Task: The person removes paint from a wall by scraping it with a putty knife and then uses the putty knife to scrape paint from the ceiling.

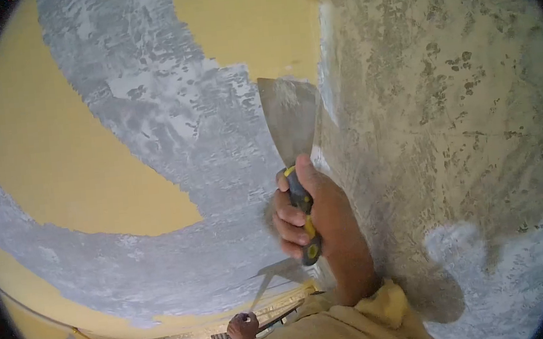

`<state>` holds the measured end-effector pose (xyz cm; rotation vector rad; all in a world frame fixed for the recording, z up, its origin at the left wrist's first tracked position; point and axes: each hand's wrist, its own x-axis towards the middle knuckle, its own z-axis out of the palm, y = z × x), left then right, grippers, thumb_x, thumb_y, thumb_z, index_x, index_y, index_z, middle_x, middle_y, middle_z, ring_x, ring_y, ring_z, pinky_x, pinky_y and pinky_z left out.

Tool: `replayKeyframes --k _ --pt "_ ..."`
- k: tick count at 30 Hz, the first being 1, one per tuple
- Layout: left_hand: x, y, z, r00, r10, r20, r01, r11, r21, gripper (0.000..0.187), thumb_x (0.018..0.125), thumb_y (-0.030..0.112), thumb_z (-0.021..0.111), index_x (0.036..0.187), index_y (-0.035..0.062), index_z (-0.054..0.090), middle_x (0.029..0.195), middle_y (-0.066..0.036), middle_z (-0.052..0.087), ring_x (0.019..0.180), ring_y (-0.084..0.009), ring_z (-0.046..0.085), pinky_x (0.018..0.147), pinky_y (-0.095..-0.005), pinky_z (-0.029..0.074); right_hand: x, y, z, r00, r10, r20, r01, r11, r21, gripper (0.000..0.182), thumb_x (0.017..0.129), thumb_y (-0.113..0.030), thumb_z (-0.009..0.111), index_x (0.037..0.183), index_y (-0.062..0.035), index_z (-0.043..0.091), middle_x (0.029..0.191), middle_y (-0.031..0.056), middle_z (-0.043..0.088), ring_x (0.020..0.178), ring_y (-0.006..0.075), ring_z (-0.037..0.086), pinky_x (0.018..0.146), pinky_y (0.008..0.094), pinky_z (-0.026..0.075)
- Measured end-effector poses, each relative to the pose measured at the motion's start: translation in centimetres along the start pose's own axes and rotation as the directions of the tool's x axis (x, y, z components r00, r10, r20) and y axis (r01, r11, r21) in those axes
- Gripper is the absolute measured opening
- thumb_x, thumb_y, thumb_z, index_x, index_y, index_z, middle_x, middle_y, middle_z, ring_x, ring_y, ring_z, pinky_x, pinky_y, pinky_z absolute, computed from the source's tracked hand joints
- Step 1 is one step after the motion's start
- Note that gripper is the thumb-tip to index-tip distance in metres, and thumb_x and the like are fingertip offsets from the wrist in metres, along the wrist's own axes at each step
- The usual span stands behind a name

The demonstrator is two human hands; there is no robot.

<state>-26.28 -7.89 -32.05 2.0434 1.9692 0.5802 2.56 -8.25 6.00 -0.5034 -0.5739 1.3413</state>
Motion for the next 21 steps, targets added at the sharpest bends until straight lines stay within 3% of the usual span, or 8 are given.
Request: replayKeyframes --k 6,10,12,13,16,18,19,21 --pt "0.0 -1.2 1.3 0.998 0.054 -0.023 -0.056 0.995 -0.083 0.021 0.069 0.028 0.062 0.066 0.0088 0.07 0.068 -0.013 0.065 0.063 -0.0334 0.061 0.057 -0.0425 0.048 -0.8 0.7 -0.5 0.966 0.152 -0.21 -0.151 0.988 0.02 0.044 0.093 -0.053 0.034 0.086 -0.0115 0.048 0.048 0.0 0.036 0.03 0.0124 0.031 0.026 0.0314 0.03" --pt "-0.8 -0.6 -0.1 0.995 0.089 0.038 -0.092 0.993 0.08 0.019 0.069 0.025 0.06 0.065 0.0082 0.069 0.068 -0.014 0.064 0.062 -0.0328 0.061 0.057 -0.0431 0.048 -0.4 0.6 0.8 0.995 0.022 -0.093 -0.028 0.997 -0.068 0.042 0.093 -0.051 0.037 0.081 -0.013 0.049 0.046 -0.0014 0.035 0.029 0.0123 0.03 0.025 0.0307 0.029" --pt "-1.5 -2.3 1.1 0.998 0.051 0.033 -0.05 0.998 -0.031 0.018 0.069 0.024 0.06 0.062 0.0077 0.067 0.067 -0.015 0.063 0.062 -0.0329 0.06 0.056 -0.0434 0.048 -0.1 -0.2 2.6 0.862 -0.029 -0.506 -0.058 0.986 -0.155 0.041 0.093 -0.05 0.039 0.078 -0.0129 0.051 0.044 -0.0021 0.034 0.028 0.0112 0.028 0.024 0.0292 0.026" --pt "-1.4 -2.1 0.8 0.995 0.091 -0.037 -0.092 0.995 -0.023 0.018 0.068 0.023 0.061 0.061 0.0071 0.066 0.067 -0.015 0.063 0.062 -0.0329 0.06 0.056 -0.0434 0.047 0.4 -0.2 2.8 0.851 -0.032 -0.524 -0.054 0.987 -0.148 0.041 0.093 -0.05 0.039 0.078 -0.0129 0.051 0.044 -0.0021 0.034 0.028 0.0112 0.028 0.024 0.0292 0.026" --pt "-1.1 -3.3 2.1 0.99 0.106 -0.095 -0.114 0.99 -0.078 0.018 0.068 0.022 0.061 0.06 0.0063 0.065 0.066 -0.015 0.063 0.061 -0.033 0.06 0.057 -0.0432 0.047 2.0 0.6 2.3 0.968 -0.228 -0.109 0.197 0.95 -0.24 0.045 0.091 -0.052 0.042 0.08 -0.0095 0.05 0.044 -0.0008 0.035 0.029 0.0125 0.032 0.028 0.03 0.03" --pt "1.3 -1.3 3.2 0.992 0.088 -0.089 -0.1 0.986 -0.135 0.018 0.068 0.021 0.06 0.06 0.006 0.064 0.065 -0.015 0.062 0.061 -0.033 0.06 0.057 -0.043 0.047 0.9 2.7 1.5 1.0 -0.011 -0.015 0.011 0.999 -0.041 0.044 0.09 -0.052 0.043 0.081 -0.0096 0.051 0.043 -0.001 0.034 0.03 0.0118 0.033 0.028 0.0283 0.031" --pt "0.8 -0.6 1.5 0.995 0.067 -0.078 -0.074 0.994 -0.082 0.018 0.068 0.021 0.06 0.06 0.006 0.065 0.063 -0.015 0.062 0.059 -0.0326 0.06 0.055 -0.0427 0.047 1.3 1.6 2.1 0.826 -0.102 -0.555 0.052 0.993 -0.106 0.044 0.09 -0.051 0.045 0.076 -0.0098 0.052 0.043 -0.001 0.037 0.029 0.0116 0.033 0.028 0.028 0.03" --pt "-0.6 -2.9 5.6 0.968 -0.153 -0.198 0.163 0.986 0.037 0.016 0.066 0.019 0.059 0.061 0.0049 0.065 0.06 -0.016 0.061 0.054 -0.0319 0.059 0.052 -0.0418 0.047 3.2 -0.1 4.3 0.902 -0.213 -0.375 0.184 0.977 -0.111 0.043 0.091 -0.048 0.045 0.074 -0.0096 0.053 0.044 -0.0018 0.04 0.028 0.0103 0.031 0.026 0.026 0.028"
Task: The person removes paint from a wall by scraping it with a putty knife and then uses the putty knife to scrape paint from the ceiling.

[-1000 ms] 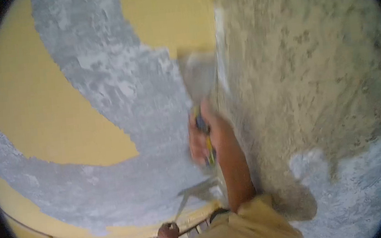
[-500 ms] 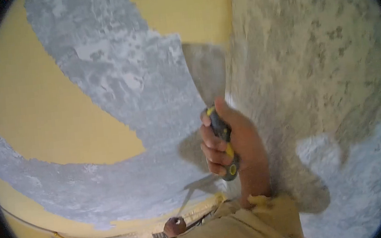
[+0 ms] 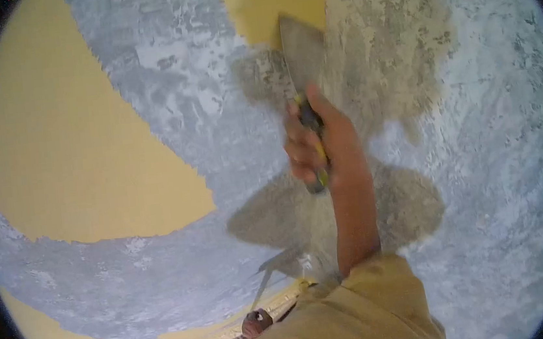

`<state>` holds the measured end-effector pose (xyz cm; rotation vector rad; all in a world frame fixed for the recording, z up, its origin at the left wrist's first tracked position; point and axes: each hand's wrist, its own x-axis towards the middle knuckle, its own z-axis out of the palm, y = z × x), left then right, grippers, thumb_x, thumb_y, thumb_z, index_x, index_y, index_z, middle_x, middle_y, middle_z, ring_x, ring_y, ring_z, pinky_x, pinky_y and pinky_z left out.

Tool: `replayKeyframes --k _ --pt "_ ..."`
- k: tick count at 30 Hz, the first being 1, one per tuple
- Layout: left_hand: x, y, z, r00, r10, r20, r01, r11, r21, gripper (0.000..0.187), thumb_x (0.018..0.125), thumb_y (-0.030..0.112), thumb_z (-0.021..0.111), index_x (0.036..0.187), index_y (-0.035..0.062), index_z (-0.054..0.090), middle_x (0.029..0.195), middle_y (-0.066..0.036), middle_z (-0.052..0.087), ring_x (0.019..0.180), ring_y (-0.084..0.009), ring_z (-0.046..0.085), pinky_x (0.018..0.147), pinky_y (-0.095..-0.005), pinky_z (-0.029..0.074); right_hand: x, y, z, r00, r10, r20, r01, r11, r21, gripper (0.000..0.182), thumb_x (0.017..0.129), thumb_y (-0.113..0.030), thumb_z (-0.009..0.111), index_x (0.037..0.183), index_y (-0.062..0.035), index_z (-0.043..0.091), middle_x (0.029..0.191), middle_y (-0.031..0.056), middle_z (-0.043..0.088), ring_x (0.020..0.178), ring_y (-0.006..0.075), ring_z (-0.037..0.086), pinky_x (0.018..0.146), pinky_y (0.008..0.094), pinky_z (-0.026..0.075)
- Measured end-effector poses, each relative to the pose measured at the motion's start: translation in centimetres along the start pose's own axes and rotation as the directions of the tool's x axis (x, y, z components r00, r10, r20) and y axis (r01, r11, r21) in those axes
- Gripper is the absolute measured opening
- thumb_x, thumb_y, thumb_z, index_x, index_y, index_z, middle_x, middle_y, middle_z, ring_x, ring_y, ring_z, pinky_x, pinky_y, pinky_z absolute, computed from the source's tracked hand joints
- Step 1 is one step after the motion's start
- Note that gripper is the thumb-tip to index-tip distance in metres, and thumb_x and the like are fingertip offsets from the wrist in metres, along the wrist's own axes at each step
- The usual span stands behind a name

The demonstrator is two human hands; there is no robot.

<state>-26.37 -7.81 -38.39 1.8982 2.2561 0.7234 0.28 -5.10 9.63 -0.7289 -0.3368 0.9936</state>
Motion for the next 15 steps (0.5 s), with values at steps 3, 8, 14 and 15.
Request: replayKeyframes --k 3,8,14,15 --pt "1.1 -1.9 -0.5 0.946 0.306 0.107 -0.273 0.929 -0.249 0.015 0.067 0.017 0.059 0.062 0.0052 0.066 0.062 -0.016 0.061 0.057 -0.0315 0.059 0.055 -0.0423 0.047 -0.6 1.3 -0.9 0.995 -0.103 0.007 0.103 0.982 -0.16 0.041 0.093 -0.044 0.044 0.075 -0.0087 0.054 0.051 -0.0025 0.047 0.028 0.0099 0.034 0.024 0.0247 0.028" --pt "2.1 3.2 -6.2 0.993 0.1 0.066 -0.086 0.978 -0.192 0.015 0.068 0.015 0.059 0.058 0.0047 0.063 0.06 -0.015 0.06 0.054 -0.0335 0.057 0.051 -0.0421 0.045 -0.8 1.6 -0.8 0.972 -0.121 0.202 0.142 0.986 -0.088 0.038 0.094 -0.046 0.04 0.087 -0.009 0.048 0.051 0.0004 0.04 0.034 0.0106 0.037 0.031 0.0267 0.034" --pt "2.1 2.5 -4.8 1.0 0.022 0.0 -0.022 0.985 -0.171 0.014 0.071 0.018 0.06 0.064 0.0067 0.066 0.069 -0.014 0.063 0.064 -0.0311 0.06 0.059 -0.041 0.046 -2.0 4.9 -4.7 0.768 -0.64 0.007 0.504 0.599 -0.622 0.028 0.097 -0.027 0.039 0.106 -0.0028 0.049 0.068 0.0051 0.05 0.049 0.0164 0.05 0.047 0.03 0.045" --pt "2.2 2.5 -4.9 0.998 0.001 0.07 0.012 0.982 -0.19 0.014 0.071 0.018 0.061 0.065 0.0069 0.066 0.069 -0.013 0.064 0.063 -0.0308 0.06 0.058 -0.0409 0.046 -1.8 5.7 -6.3 0.657 -0.753 0.043 0.468 0.363 -0.806 0.028 0.096 -0.02 0.042 0.117 -0.0023 0.045 0.078 0.0086 0.054 0.06 0.0206 0.054 0.056 0.0307 0.047"
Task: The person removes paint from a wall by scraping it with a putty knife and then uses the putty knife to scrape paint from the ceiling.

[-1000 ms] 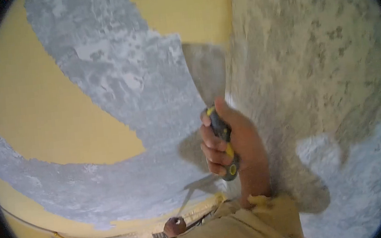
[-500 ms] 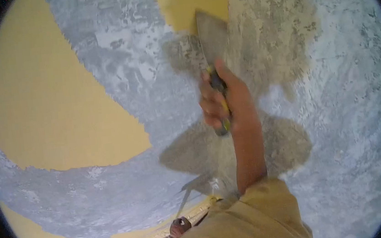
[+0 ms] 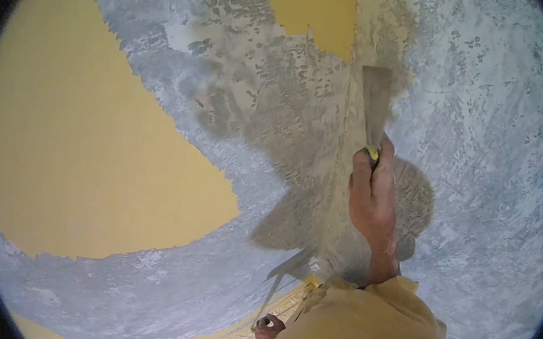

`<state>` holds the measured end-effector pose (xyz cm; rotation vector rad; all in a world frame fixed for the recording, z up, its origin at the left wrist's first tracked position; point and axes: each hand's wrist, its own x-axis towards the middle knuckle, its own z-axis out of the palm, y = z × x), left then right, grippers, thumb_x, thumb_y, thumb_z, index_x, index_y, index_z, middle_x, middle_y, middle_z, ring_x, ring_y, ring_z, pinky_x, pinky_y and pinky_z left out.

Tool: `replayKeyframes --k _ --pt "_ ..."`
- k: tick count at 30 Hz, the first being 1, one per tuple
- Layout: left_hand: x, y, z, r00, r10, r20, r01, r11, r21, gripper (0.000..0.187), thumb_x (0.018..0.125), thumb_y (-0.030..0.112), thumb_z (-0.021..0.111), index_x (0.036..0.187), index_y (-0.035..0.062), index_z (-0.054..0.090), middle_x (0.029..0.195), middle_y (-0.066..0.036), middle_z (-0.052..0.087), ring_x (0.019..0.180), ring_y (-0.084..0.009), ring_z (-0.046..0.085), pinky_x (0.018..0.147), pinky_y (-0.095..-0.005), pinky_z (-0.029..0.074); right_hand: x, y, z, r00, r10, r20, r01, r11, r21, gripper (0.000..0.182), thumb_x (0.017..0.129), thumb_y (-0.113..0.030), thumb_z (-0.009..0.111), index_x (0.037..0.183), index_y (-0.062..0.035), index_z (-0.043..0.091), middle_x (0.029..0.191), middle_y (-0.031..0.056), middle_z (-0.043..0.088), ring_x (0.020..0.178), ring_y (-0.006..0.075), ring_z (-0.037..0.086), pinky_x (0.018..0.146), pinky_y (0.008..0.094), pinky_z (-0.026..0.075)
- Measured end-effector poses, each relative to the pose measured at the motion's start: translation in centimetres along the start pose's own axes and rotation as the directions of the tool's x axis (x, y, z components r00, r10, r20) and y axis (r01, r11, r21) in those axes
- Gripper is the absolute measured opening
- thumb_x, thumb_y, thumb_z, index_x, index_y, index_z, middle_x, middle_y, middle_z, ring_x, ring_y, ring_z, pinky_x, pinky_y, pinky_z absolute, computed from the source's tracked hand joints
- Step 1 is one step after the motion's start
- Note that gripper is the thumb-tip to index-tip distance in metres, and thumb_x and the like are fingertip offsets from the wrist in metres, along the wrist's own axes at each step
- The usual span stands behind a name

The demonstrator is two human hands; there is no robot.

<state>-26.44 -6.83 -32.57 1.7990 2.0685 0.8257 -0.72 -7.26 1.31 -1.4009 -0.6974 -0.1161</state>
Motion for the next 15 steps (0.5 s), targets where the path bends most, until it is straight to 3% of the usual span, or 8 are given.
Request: replayKeyframes --k 1,2,3,4,6,11,13,15 --pt "-0.2 -0.1 0.3 1.0 0.005 0.002 -0.005 1.0 0.001 0.014 0.071 0.018 0.061 0.065 0.0069 0.066 0.069 -0.013 0.064 0.063 -0.0308 0.06 0.058 -0.0409 0.046 -0.2 0.3 0.0 0.987 -0.147 -0.071 0.123 0.954 -0.273 0.037 0.094 -0.013 0.044 0.129 -0.0017 0.041 0.088 0.0121 0.058 0.071 0.0247 0.058 0.065 0.0315 0.049" --pt "-0.6 -0.4 0.8 0.993 0.04 -0.109 -0.036 0.999 0.033 0.014 0.072 0.019 0.061 0.065 0.0073 0.066 0.069 -0.012 0.064 0.064 -0.0305 0.06 0.058 -0.0408 0.046 -0.1 0.4 0.0 0.986 -0.144 -0.082 0.116 0.954 -0.276 0.037 0.094 -0.013 0.044 0.129 -0.0017 0.041 0.088 0.0121 0.058 0.071 0.0247 0.058 0.065 0.0315 0.049" --pt "-0.8 -0.5 1.2 0.973 0.078 -0.218 -0.066 0.996 0.064 0.015 0.072 0.019 0.061 0.065 0.0077 0.066 0.068 -0.012 0.064 0.064 -0.0302 0.06 0.058 -0.0407 0.046 0.5 0.2 0.2 0.945 -0.326 -0.01 0.29 0.854 -0.433 0.043 0.091 -0.007 0.046 0.133 -0.003 0.038 0.095 0.0146 0.058 0.082 0.0281 0.058 0.071 0.0327 0.049" --pt "-0.7 -0.3 0.7 0.972 0.089 -0.216 -0.078 0.995 0.061 0.015 0.072 0.019 0.061 0.065 0.0077 0.066 0.068 -0.012 0.064 0.064 -0.0302 0.06 0.058 -0.0407 0.046 0.8 0.0 0.4 0.871 -0.483 0.091 0.446 0.697 -0.561 0.051 0.088 -0.002 0.049 0.136 -0.0044 0.035 0.102 0.0172 0.058 0.092 0.0315 0.057 0.078 0.0339 0.048" --pt "-0.2 0.0 -0.3 1.0 -0.007 -0.008 0.007 1.0 -0.031 0.014 0.072 0.02 0.062 0.065 0.0089 0.067 0.068 -0.011 0.064 0.063 -0.0298 0.06 0.058 -0.041 0.046 1.1 0.2 0.8 0.867 -0.489 0.093 0.45 0.689 -0.568 0.051 0.086 0.0 0.05 0.135 -0.0055 0.038 0.105 0.0185 0.058 0.093 0.0342 0.058 0.078 0.0348 0.048" --pt "-0.1 1.2 -1.4 1.0 -0.025 0.01 0.026 0.999 -0.028 0.025 0.076 0.026 0.059 0.063 0.0046 0.064 0.066 -0.012 0.062 0.064 -0.031 0.06 0.062 -0.0415 0.048 2.0 2.7 1.2 0.881 -0.467 0.071 0.438 0.753 -0.491 0.054 0.081 0.002 0.053 0.133 -0.0072 0.043 0.113 0.0205 0.058 0.096 0.0352 0.06 0.076 0.0352 0.048" --pt "0.2 0.6 -0.8 0.998 -0.027 0.059 0.028 1.0 -0.013 0.027 0.076 0.026 0.06 0.062 0.0041 0.063 0.066 -0.012 0.062 0.064 -0.0315 0.06 0.063 -0.041 0.048 3.3 2.6 0.8 0.811 -0.58 0.077 0.516 0.646 -0.562 0.06 0.077 0.005 0.053 0.134 -0.0082 0.042 0.114 0.0196 0.058 0.094 0.032 0.062 0.074 0.033 0.049" --pt "0.2 -0.5 -0.2 0.994 -0.008 0.106 0.011 1.0 -0.028 0.03 0.077 0.029 0.059 0.063 0.0027 0.063 0.067 -0.013 0.062 0.065 -0.0313 0.061 0.066 -0.0406 0.049 3.6 -0.2 1.1 0.863 -0.502 0.06 0.446 0.698 -0.56 0.061 0.075 0.006 0.051 0.134 -0.0087 0.041 0.114 0.019 0.058 0.092 0.031 0.063 0.073 0.0319 0.05"
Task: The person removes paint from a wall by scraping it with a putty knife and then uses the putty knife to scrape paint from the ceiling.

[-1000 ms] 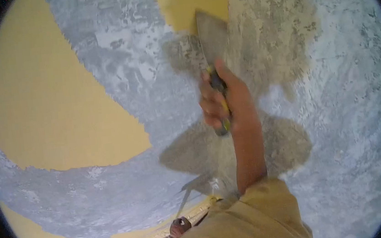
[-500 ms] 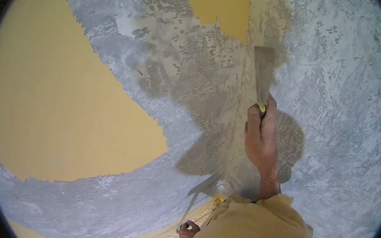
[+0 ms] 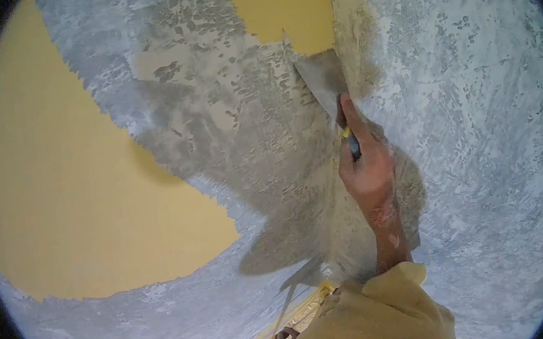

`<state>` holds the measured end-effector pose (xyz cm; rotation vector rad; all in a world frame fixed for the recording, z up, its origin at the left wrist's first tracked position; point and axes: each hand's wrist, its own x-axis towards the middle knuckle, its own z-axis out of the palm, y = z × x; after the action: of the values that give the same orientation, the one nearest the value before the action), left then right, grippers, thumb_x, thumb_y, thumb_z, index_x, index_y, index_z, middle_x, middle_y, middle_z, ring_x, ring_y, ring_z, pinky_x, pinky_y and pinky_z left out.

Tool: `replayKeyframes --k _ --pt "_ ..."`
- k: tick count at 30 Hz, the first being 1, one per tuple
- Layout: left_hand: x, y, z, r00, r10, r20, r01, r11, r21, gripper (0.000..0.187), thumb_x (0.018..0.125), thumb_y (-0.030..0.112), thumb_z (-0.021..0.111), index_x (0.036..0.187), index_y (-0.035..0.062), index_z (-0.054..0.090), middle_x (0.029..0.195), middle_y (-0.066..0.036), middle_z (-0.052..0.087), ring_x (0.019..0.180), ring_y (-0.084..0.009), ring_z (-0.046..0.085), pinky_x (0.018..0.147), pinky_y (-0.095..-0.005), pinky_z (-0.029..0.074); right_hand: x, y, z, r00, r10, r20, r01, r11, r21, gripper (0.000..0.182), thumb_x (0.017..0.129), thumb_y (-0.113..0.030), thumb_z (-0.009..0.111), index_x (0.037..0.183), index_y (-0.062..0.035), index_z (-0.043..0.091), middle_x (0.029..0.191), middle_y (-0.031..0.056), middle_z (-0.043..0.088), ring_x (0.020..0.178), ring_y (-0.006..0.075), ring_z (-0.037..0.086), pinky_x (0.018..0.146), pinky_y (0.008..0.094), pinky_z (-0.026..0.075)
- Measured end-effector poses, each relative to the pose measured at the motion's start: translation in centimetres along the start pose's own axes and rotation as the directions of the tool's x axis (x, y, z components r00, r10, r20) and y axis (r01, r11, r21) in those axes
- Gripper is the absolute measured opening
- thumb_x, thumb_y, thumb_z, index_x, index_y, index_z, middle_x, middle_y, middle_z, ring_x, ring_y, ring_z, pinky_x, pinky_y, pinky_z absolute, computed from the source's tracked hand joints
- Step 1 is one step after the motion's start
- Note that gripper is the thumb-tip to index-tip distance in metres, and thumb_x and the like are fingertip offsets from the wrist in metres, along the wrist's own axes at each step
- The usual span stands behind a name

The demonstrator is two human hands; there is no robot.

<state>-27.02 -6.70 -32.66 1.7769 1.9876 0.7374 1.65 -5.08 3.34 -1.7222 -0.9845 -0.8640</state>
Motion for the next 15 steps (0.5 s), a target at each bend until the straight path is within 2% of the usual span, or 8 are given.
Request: replayKeyframes --k 2,3,4,5,7,8,13,15 --pt "-0.1 -1.1 0.9 0.999 0.021 0.032 -0.019 0.998 -0.064 0.029 0.077 0.029 0.06 0.065 0.0023 0.063 0.067 -0.014 0.062 0.065 -0.0303 0.062 0.066 -0.0404 0.049 -0.2 -0.5 -0.6 0.972 0.189 0.14 -0.193 0.981 0.014 0.065 0.074 0.007 0.047 0.135 -0.0111 0.04 0.111 0.0189 0.06 0.085 0.0329 0.064 0.07 0.0325 0.05" --pt "0.0 -2.1 2.0 0.998 0.041 0.045 -0.035 0.991 -0.129 0.029 0.077 0.028 0.06 0.066 0.0019 0.063 0.068 -0.015 0.062 0.066 -0.0292 0.062 0.067 -0.0402 0.049 -0.6 0.1 -0.6 0.974 0.184 0.136 -0.187 0.982 0.009 0.065 0.074 0.007 0.047 0.135 -0.0111 0.04 0.111 0.0189 0.06 0.085 0.0329 0.064 0.07 0.0325 0.05" --pt "0.1 -5.5 5.4 0.999 0.029 -0.041 -0.034 0.994 -0.103 0.024 0.077 0.025 0.061 0.067 0.0024 0.062 0.066 -0.016 0.062 0.063 -0.0277 0.062 0.064 -0.0391 0.05 -0.8 0.9 -0.6 0.998 0.009 0.055 -0.007 0.999 -0.033 0.066 0.073 0.007 0.048 0.135 -0.0113 0.04 0.109 0.0193 0.06 0.081 0.0335 0.064 0.069 0.0337 0.05" --pt "0.2 -3.6 4.1 0.998 0.042 -0.039 -0.045 0.994 -0.099 0.024 0.077 0.025 0.061 0.067 0.0024 0.062 0.066 -0.016 0.062 0.063 -0.0277 0.062 0.064 -0.0391 0.05 -1.3 1.3 -0.6 0.988 -0.154 -0.014 0.152 0.984 -0.092 0.066 0.072 0.007 0.049 0.136 -0.0116 0.04 0.106 0.0196 0.061 0.078 0.0342 0.063 0.067 0.0349 0.049" --pt "-0.4 2.7 -0.7 0.994 0.106 -0.039 -0.101 0.989 0.108 0.022 0.075 0.021 0.063 0.063 0.0027 0.058 0.062 -0.015 0.059 0.057 -0.0277 0.06 0.057 -0.0381 0.049 0.5 -0.2 -1.1 1.0 -0.022 0.017 0.024 0.993 -0.113 0.068 0.071 0.009 0.05 0.135 -0.0111 0.041 0.103 0.0199 0.062 0.076 0.0345 0.063 0.066 0.036 0.049" --pt "0.0 1.5 0.3 0.993 0.117 -0.02 -0.114 0.988 0.106 0.022 0.075 0.021 0.063 0.063 0.0027 0.058 0.062 -0.015 0.059 0.057 -0.0277 0.06 0.057 -0.0381 0.049 1.2 -0.8 -1.6 0.995 0.089 0.052 -0.082 0.988 -0.133 0.069 0.07 0.01 0.051 0.135 -0.0107 0.041 0.1 0.0201 0.062 0.074 0.0349 0.063 0.065 0.037 0.049" --pt "1.6 0.7 1.8 0.99 0.128 -0.065 -0.128 0.992 0.005 0.023 0.076 0.022 0.062 0.064 0.0025 0.059 0.062 -0.015 0.059 0.057 -0.0279 0.06 0.057 -0.0381 0.049 -1.1 0.0 -1.2 0.997 -0.025 0.071 0.035 0.99 -0.14 0.066 0.071 0.011 0.049 0.133 -0.0094 0.043 0.1 0.0199 0.061 0.086 0.0349 0.061 0.073 0.0359 0.048" --pt "1.6 -1.1 2.3 0.99 0.124 -0.066 -0.126 0.992 -0.022 0.023 0.076 0.022 0.062 0.064 0.0025 0.059 0.062 -0.015 0.059 0.057 -0.0279 0.059 0.057 -0.0382 0.049 1.1 -1.2 -2.2 0.983 0.131 0.132 -0.107 0.978 -0.177 0.065 0.071 0.011 0.05 0.132 -0.0092 0.044 0.102 0.0196 0.061 0.089 0.0344 0.06 0.078 0.0349 0.048"
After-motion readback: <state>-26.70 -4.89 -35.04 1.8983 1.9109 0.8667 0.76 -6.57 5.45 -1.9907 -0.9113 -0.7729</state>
